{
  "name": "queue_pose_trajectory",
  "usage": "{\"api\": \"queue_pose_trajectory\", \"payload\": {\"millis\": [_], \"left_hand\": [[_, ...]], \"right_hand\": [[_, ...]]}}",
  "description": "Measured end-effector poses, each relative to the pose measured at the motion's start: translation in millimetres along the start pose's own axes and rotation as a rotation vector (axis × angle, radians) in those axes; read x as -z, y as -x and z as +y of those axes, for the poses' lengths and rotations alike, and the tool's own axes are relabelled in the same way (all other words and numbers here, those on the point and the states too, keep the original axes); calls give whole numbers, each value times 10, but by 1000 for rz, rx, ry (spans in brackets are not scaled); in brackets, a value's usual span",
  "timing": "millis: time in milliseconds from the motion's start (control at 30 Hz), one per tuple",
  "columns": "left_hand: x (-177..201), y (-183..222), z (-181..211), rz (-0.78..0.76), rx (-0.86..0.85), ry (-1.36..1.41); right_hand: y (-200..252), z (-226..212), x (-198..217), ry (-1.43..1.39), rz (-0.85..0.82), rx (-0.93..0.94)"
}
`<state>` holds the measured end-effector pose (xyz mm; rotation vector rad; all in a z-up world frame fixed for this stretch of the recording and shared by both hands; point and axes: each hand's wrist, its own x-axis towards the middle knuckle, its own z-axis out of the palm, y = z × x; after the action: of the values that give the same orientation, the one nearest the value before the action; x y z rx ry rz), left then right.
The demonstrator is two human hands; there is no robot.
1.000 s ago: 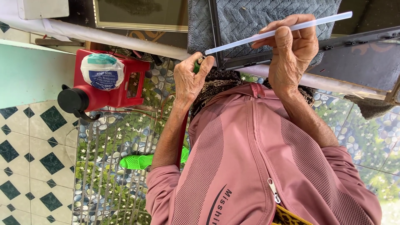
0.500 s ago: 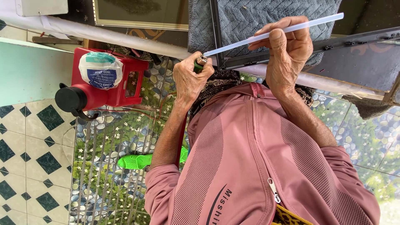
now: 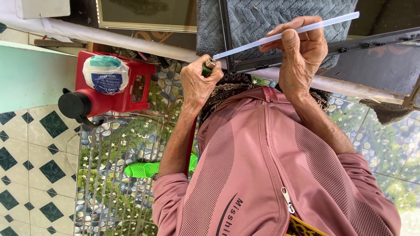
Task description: Applying hot melt adhesive to the inner edge of an electronics display frame using a lighter and a glue stick.
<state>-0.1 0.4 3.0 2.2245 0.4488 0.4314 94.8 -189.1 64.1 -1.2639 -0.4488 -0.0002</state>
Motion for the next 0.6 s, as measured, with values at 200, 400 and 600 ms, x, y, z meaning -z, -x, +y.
{"api": "queue_pose_trajectory", "payload": {"millis": [200, 400, 600], "left_hand": [[126, -50, 106, -121, 63, 61], [177, -40, 93, -147, 13, 173], [13, -23, 0, 32, -60, 63]], "right_hand": [[-3, -4, 14, -34, -38, 22], [-20, -8, 38, -69, 40, -22], [-2, -22, 26, -66, 7, -19]]}}
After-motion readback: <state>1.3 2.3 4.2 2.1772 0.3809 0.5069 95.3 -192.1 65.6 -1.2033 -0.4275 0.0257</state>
